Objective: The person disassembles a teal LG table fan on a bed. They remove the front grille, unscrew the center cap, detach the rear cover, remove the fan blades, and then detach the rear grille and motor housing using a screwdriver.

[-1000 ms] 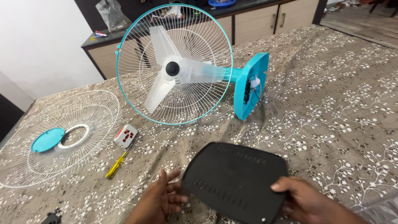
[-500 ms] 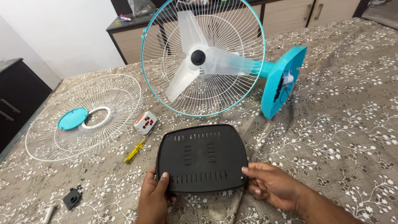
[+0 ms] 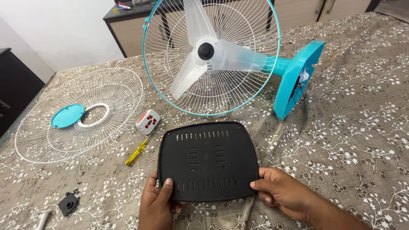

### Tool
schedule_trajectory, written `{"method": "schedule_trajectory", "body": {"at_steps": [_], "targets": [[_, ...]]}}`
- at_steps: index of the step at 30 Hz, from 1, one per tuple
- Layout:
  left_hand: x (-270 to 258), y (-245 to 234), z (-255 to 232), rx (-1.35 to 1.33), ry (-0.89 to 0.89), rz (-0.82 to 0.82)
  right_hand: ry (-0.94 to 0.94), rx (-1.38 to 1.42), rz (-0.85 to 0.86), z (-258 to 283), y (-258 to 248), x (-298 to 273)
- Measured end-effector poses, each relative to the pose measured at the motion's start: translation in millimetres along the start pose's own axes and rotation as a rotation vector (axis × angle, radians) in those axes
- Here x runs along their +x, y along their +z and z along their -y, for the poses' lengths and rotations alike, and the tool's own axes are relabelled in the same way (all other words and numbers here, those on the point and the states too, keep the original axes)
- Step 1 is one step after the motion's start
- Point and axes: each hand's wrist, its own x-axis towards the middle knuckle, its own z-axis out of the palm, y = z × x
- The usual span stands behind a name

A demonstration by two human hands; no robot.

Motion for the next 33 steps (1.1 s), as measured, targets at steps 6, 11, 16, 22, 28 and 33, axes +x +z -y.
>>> {"method": "schedule_trajectory", "body": {"at_steps": [6,11,16,22,28,33], "targets": [[3,-4,3,0.006,0.016,0.030,-0.047,-0.032,0.026,-2,3,2],[6,-7,8,0.000,0.005,0.010,-0.080,-0.073,0.015,-4,6,1],[8,-7,11,-0.027,0.053,0.016,-0.085,-0.077,-0.018,-9,3,3],[7,-7,9,-0.005,0.053,0.015,0.004,0.172,-0.024,-16,-24,4],[6,-7,9,-0.039,0.032,0.022,-0.097,0.137,0.314,-19,-35,2],[7,-9,12,-0.054,0.040,0.038,-0.141,0.127,0.319,-19,-32,0]]}}
